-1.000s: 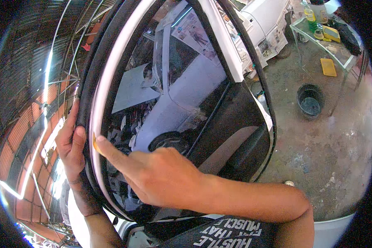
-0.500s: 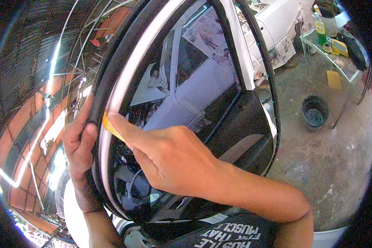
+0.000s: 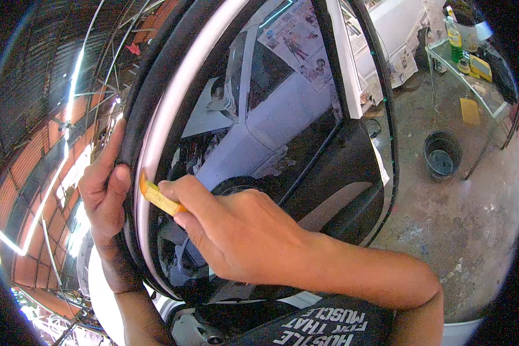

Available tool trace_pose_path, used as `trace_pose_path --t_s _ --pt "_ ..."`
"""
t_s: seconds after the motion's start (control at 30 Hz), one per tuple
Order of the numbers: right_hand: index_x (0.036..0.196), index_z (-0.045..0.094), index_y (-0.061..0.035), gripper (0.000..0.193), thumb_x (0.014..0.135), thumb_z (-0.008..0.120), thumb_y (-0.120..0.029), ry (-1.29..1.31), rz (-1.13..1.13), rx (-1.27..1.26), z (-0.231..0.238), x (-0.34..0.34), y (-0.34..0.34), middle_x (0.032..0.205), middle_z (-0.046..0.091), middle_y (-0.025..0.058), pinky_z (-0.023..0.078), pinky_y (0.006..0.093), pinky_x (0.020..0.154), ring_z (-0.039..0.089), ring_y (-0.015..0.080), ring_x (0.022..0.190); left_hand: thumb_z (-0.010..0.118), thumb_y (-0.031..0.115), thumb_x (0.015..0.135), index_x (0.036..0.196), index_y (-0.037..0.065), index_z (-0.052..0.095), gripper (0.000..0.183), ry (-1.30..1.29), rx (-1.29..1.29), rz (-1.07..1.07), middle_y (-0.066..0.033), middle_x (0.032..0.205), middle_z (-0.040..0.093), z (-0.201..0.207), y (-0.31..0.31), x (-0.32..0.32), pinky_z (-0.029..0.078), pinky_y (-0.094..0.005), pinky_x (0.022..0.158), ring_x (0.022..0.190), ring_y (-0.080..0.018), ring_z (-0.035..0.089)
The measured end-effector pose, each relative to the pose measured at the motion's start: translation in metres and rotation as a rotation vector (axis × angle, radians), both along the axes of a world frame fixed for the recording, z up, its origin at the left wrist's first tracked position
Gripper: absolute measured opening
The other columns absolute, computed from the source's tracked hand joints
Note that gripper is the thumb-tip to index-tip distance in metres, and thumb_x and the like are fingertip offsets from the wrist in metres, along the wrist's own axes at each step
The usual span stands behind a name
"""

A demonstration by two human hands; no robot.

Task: The person tucks the rubber weatherstripping into the car door frame around the window using a plastic pry tool.

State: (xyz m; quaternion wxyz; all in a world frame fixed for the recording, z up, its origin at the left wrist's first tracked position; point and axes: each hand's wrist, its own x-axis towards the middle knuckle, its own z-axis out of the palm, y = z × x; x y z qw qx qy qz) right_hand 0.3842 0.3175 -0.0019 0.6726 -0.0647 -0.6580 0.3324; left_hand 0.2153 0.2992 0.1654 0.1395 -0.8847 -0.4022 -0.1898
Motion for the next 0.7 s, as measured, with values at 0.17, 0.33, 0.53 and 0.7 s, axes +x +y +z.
trace_pose_path --t_s 0.17,0.33,0.53,0.7 --pt "0.124 0.046 -0.0036 0.032 0.095 0.056 -0.012 0.015 0.002 0.038 -0.002 -0.009 0.003 0.069 0.063 0.021 0.046 0.0498 0.043 0.06 0.0406 0.05 0.06 0.024 0.093 0.135 -0.001 0.056 0.048 0.016 -0.001 0.0 -0.0155 0.104 0.072 0.003 -0.003 -0.002 0.048 -0.0263 0.078 0.081 -0.0154 0.068" --pt "0.124 0.047 -0.0035 0.032 0.095 0.056 -0.012 0.066 -0.039 0.038 -0.003 -0.016 0.003 0.069 0.063 0.0199 0.048 0.0494 0.043 0.06 0.0396 0.049 0.06 0.024 0.094 0.134 -0.001 0.056 0.048 -0.028 -0.009 0.011 -0.0152 0.103 0.072 0.0 -0.002 -0.003 0.048 -0.0261 0.078 0.081 -0.0157 0.068" --pt "0.121 0.046 -0.0017 0.03 0.095 0.056 -0.01 0.127 0.021 -0.01 0.006 -0.004 0.005 0.066 0.061 0.0217 0.046 0.051 0.044 0.06 0.0424 0.051 0.061 0.024 0.093 0.134 -0.002 0.056 0.048 -0.059 -0.041 0.006 -0.0156 0.101 0.073 0.001 -0.004 -0.002 0.049 -0.0257 0.079 0.083 -0.0163 0.069" --pt "0.113 0.044 -0.0014 0.023 0.094 0.055 -0.009 -0.025 0.061 -0.131 0.017 0.006 0.005 0.063 0.058 0.0246 0.044 0.0537 0.047 0.059 0.046 0.055 0.068 0.026 0.088 0.135 -0.003 0.055 0.056 -0.147 -0.116 -0.016 -0.0169 0.101 0.073 -0.004 0.004 -0.008 0.049 -0.0257 0.08 0.082 -0.0163 0.069"
